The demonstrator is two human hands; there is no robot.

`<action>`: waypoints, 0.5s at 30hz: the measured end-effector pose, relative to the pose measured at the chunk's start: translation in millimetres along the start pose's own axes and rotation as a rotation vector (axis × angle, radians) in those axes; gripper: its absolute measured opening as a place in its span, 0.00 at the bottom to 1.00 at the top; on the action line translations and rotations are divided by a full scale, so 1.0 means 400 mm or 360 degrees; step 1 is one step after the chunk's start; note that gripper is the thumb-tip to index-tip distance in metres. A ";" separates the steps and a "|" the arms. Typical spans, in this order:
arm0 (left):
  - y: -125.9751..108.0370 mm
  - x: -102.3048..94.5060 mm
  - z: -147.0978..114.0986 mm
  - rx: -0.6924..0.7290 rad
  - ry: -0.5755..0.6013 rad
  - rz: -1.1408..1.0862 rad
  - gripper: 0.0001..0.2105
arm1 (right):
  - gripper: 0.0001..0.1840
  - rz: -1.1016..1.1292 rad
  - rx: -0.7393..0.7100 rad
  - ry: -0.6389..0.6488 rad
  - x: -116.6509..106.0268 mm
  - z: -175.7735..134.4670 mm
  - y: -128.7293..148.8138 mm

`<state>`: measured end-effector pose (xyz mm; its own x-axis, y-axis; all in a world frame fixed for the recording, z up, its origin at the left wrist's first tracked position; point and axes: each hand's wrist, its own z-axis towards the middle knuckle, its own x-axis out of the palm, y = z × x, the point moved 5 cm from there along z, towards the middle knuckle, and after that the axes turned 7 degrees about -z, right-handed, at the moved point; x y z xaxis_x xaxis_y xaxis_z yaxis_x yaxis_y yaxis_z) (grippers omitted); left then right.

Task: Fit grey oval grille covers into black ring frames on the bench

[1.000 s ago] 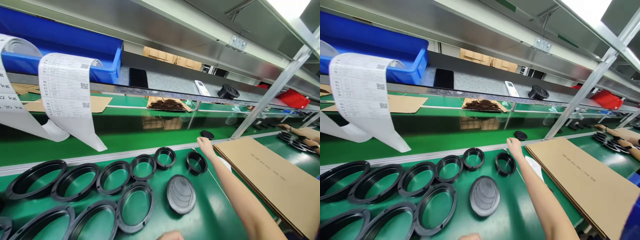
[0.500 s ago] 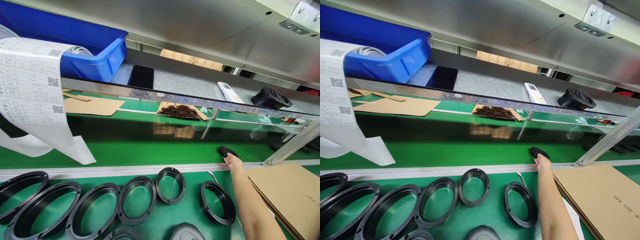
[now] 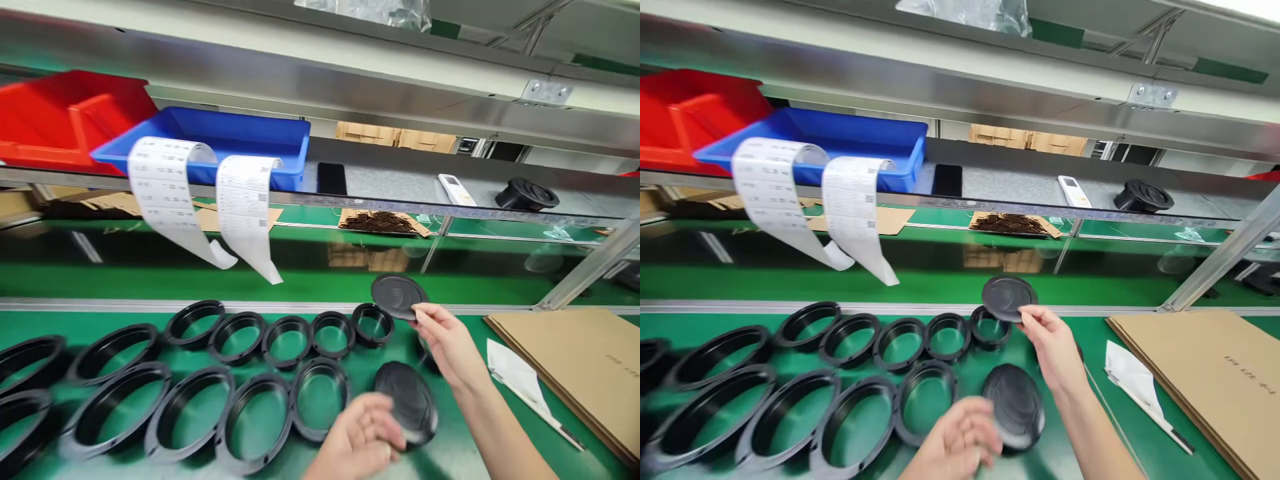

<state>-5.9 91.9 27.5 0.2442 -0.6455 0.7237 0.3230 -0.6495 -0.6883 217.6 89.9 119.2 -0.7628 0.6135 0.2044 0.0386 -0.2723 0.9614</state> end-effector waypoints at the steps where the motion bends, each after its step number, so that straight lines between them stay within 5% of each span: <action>1: -0.015 -0.001 0.001 0.0178 -0.0003 -0.0084 0.37 | 0.22 0.0004 0.0014 0.0058 0.038 -0.079 -0.004; 4: -0.043 -0.014 -0.014 0.0476 -0.0047 -0.0255 0.46 | 0.19 0.0043 0.0158 0.0149 0.129 -0.305 -0.056; 7: -0.039 -0.024 -0.032 0.0203 -0.0063 -0.0361 0.44 | 0.26 0.0191 0.0416 0.0274 0.186 -0.481 -0.119; 10: -0.042 -0.001 -0.042 -0.0057 0.0153 -0.0618 0.42 | 0.36 0.0108 0.0539 0.0682 0.214 -0.573 -0.114; 12: -0.040 0.022 -0.045 -0.0162 0.0285 -0.0755 0.39 | 0.27 -0.0248 0.0324 0.0699 0.189 -0.570 -0.064; 15: -0.013 0.054 -0.051 -0.0374 0.0374 -0.0821 0.36 | 0.21 -0.1007 -0.0404 0.0170 0.110 -0.518 0.048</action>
<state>-21.1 73.2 45.9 -0.1069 -0.2783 0.9545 0.1288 -0.9558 -0.2643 50.9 -42.0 108.4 -0.6486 0.6388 -0.4137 -0.5773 -0.0587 0.8144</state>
